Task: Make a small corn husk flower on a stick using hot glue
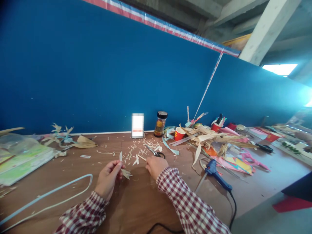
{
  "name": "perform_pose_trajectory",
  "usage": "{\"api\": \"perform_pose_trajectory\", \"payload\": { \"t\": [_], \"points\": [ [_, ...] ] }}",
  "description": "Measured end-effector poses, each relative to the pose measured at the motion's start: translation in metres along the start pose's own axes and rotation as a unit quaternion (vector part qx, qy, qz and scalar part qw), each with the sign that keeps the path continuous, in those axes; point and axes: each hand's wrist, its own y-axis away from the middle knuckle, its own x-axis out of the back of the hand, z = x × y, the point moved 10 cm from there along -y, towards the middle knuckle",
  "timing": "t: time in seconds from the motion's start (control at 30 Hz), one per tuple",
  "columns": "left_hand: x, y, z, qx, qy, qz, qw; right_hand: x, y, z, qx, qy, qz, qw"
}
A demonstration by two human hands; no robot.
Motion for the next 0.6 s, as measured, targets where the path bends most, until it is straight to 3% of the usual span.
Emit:
{"api": "perform_pose_trajectory", "payload": {
  "t": [0.2, 0.43, 0.6],
  "points": [
    [0.009, -0.005, 0.002, 0.009, -0.017, -0.001, 1.0, 0.006, -0.025, 0.007, -0.025, -0.039, 0.052, 0.998],
    [0.011, -0.005, 0.0, 0.008, -0.032, 0.017, 0.999, 0.015, -0.016, 0.075, -0.155, -0.054, 0.151, 0.975],
    [0.01, -0.005, -0.001, -0.001, -0.047, 0.01, 0.999, 0.003, -0.016, 0.084, -0.141, -0.065, 0.161, 0.975]
  ]
}}
